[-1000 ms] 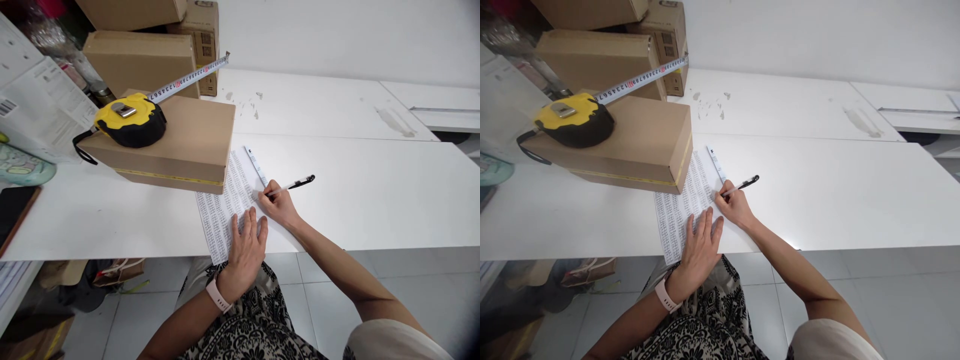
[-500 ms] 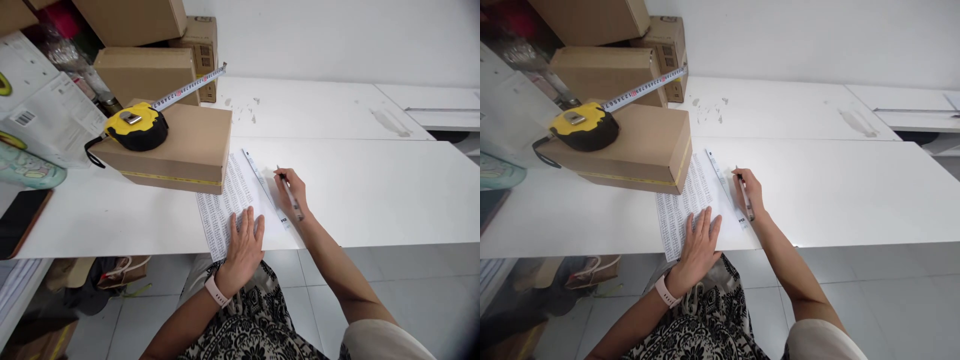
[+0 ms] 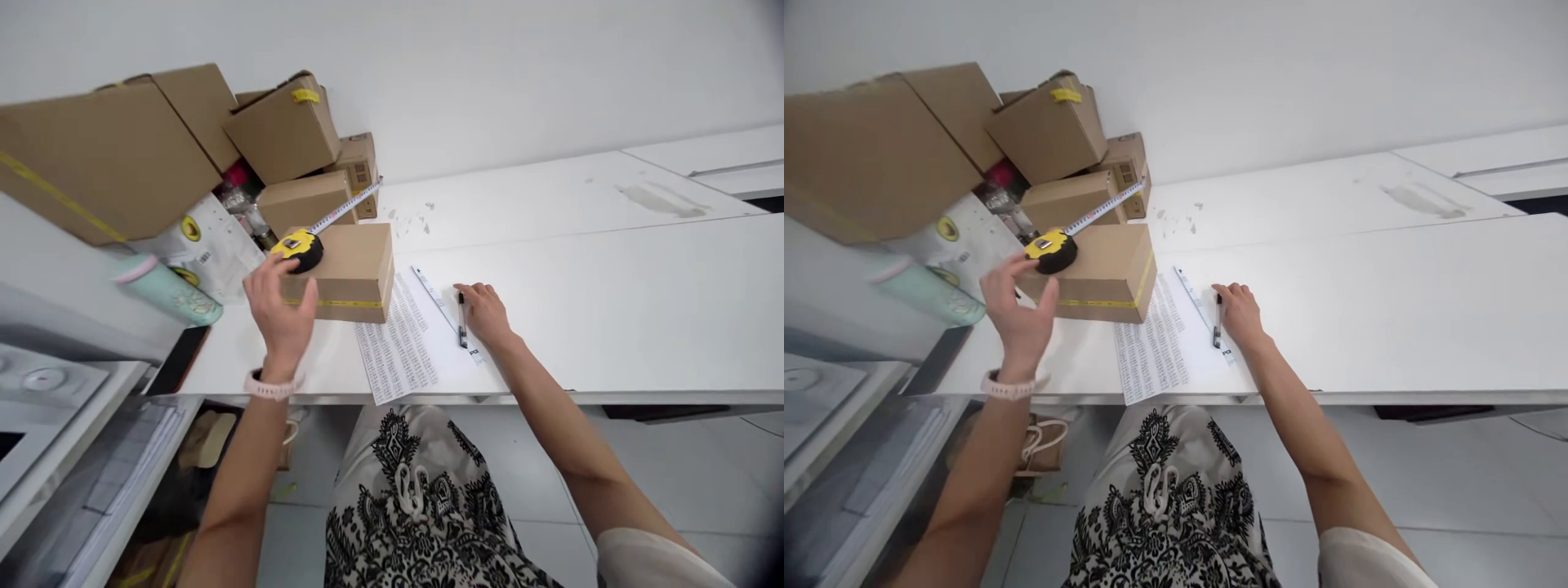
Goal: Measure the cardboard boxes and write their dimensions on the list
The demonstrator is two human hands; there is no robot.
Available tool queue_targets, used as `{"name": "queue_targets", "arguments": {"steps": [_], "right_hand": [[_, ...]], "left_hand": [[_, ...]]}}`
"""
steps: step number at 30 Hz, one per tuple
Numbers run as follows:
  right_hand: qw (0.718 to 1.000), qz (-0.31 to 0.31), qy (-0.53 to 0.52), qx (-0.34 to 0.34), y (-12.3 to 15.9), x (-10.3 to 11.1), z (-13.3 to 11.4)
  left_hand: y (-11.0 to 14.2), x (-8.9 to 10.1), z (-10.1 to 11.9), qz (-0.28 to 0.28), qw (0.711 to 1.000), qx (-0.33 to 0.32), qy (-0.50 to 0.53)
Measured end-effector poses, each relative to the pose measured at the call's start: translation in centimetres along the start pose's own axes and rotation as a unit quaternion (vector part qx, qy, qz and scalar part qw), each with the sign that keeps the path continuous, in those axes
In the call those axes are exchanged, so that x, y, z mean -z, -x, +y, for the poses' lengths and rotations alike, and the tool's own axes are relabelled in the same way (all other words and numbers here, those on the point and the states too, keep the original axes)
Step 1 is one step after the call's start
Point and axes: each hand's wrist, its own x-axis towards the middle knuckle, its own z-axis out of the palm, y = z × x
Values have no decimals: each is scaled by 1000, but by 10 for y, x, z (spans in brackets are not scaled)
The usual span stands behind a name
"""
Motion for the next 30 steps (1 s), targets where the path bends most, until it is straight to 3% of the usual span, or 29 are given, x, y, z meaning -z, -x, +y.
{"name": "queue_targets", "arguments": {"steps": [3,5,12,17,19,24,27,30], "right_hand": [[1000,20,-12,-9,-2,-3,0],[999,28,-27,-21,-4,-6,1],[998,21,-43,-43,-10,-7,1],[999,3,-30,-41,-8,-3,-2],[999,5,-27,-36,-8,-3,-2],[999,25,-33,-20,-7,-10,4],[997,48,-54,-18,-5,-15,7],[991,98,-89,-23,-2,-11,2]], "left_hand": [[-33,1,-30,-34,992,124,10],[-47,-5,-44,-63,983,173,13],[-64,-35,-61,-128,959,253,25],[-62,-42,-58,-103,961,255,6],[-63,-41,-58,-74,956,284,31],[-73,-18,-62,-1,886,415,207],[-72,12,-68,-23,867,430,249],[-66,45,-84,-60,816,472,329]]}}
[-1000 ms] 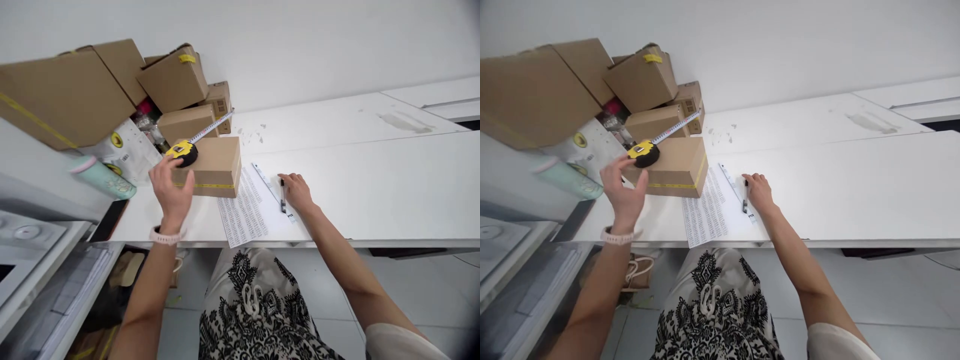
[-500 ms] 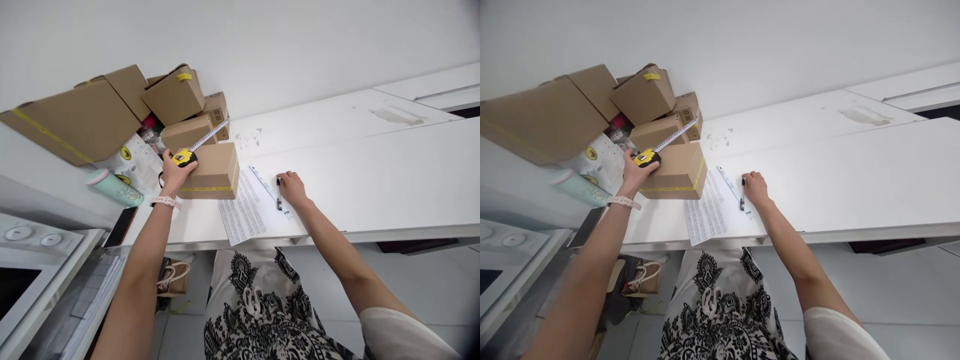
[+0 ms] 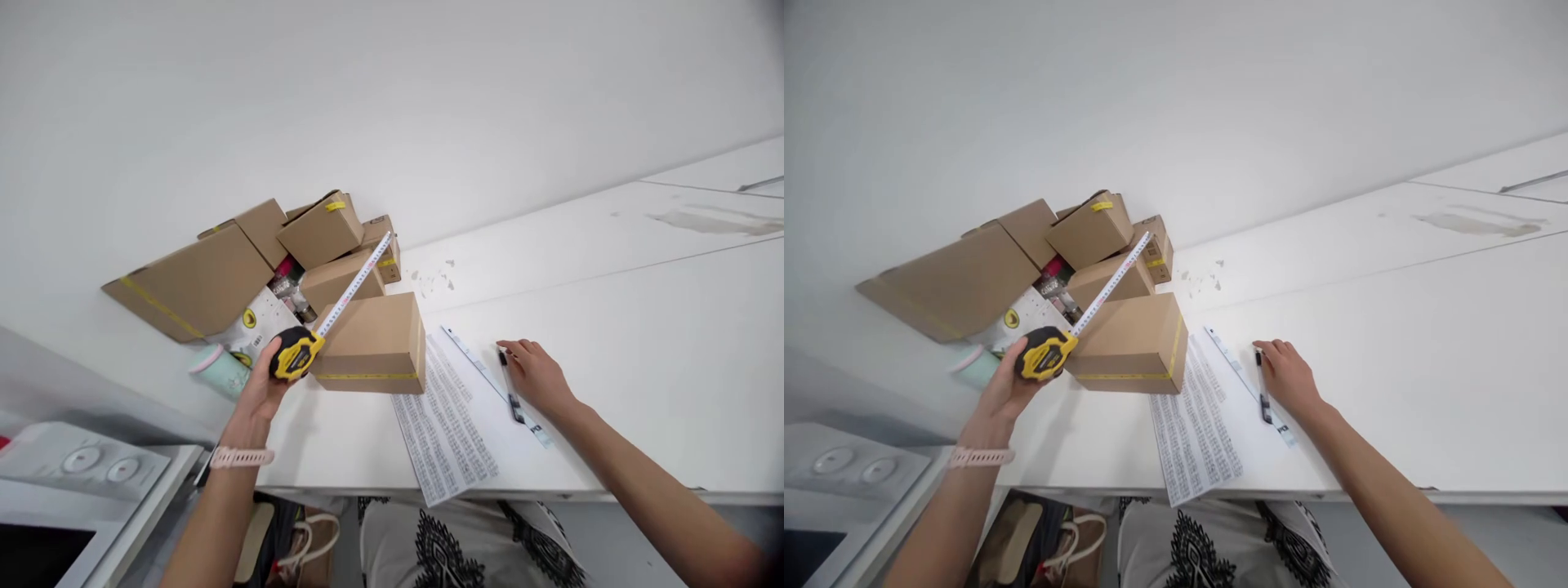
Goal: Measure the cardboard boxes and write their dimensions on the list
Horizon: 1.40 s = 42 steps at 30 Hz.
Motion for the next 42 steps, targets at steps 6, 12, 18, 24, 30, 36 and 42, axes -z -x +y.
{"name": "queue_targets", "arguments": {"steps": [6,12,18,24,30,36,42], "right_hand": [[977,40,-147,147,-1,20,-74],[946,-102,-292,93,-20,-5,-158],[913,-113,-392,24,-35,10,-160],[920,-107,-375,-29,-17,60,-126],[926,-103,-362,-17,5,60,-93],[925,16,-377,-43,-22,74,-80],[935,-16,-352,-41,-49,78,-82]], "left_hand": [[-39,42,-3,-38,996,-28,73],[-67,24,-21,-58,985,-29,159],[-19,11,-9,-53,974,-50,216],[67,10,-3,12,983,23,179],[94,21,-16,28,984,146,101],[83,25,11,38,983,179,-9],[65,20,26,36,978,198,-57]]}}
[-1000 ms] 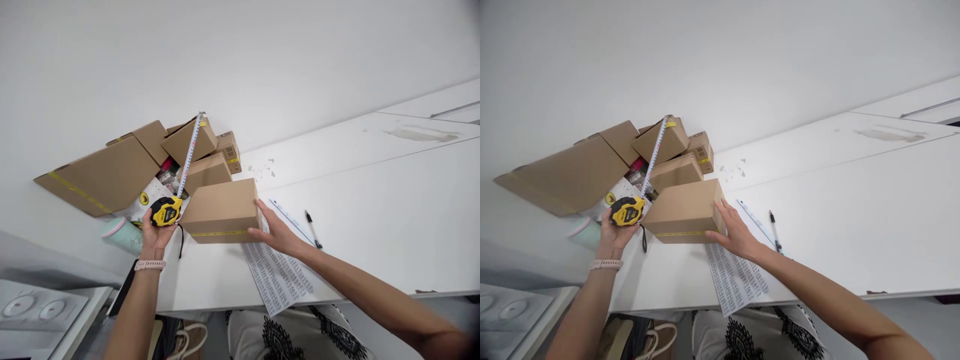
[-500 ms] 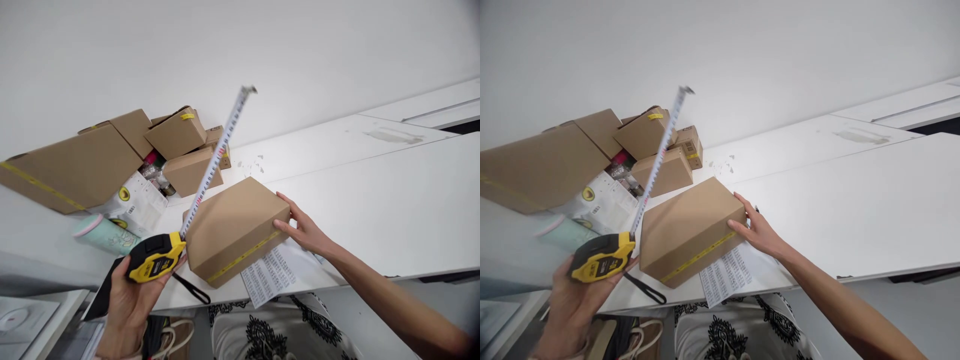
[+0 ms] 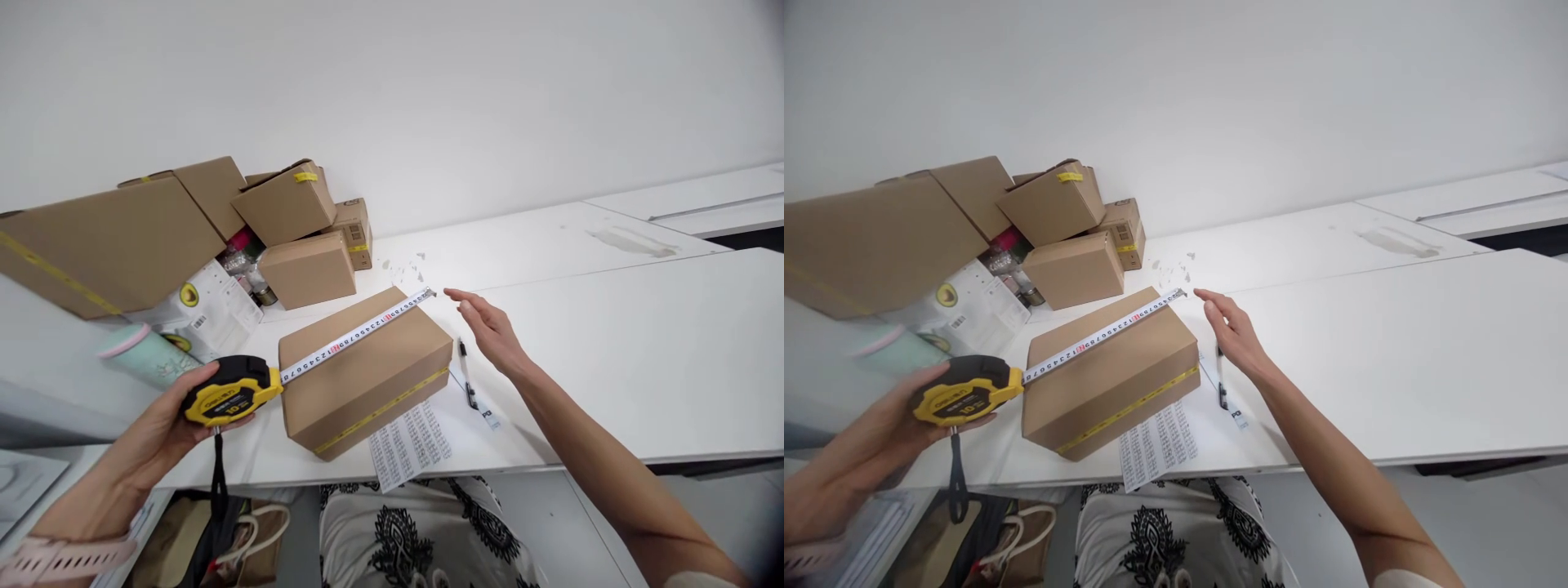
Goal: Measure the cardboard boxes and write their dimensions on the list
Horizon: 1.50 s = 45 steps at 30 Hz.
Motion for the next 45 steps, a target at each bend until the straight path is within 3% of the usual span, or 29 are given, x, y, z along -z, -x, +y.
{"name": "queue_targets", "arguments": {"steps": [14,20,28,33,39,45], "right_hand": [[993,-111,-17,23,-12,-28,-13],[987,-150,33,49,-10,-32,-11],[977,-158,130,53,-15,-29,0],[969,-153,176,87,-14,-28,-3],[951,-183,243,55,-13,-28,-18],[949,-183,250,61,-15,-28,-17]], "left_hand": [[-33,35,4,9,1000,-8,-21],[-50,43,0,-5,1000,-2,-10],[-40,45,-2,-77,997,-12,-13],[-33,51,-7,-67,997,1,-26],[-23,51,-9,-120,992,-24,-31],[-23,52,-10,-118,992,-31,-35]]}}
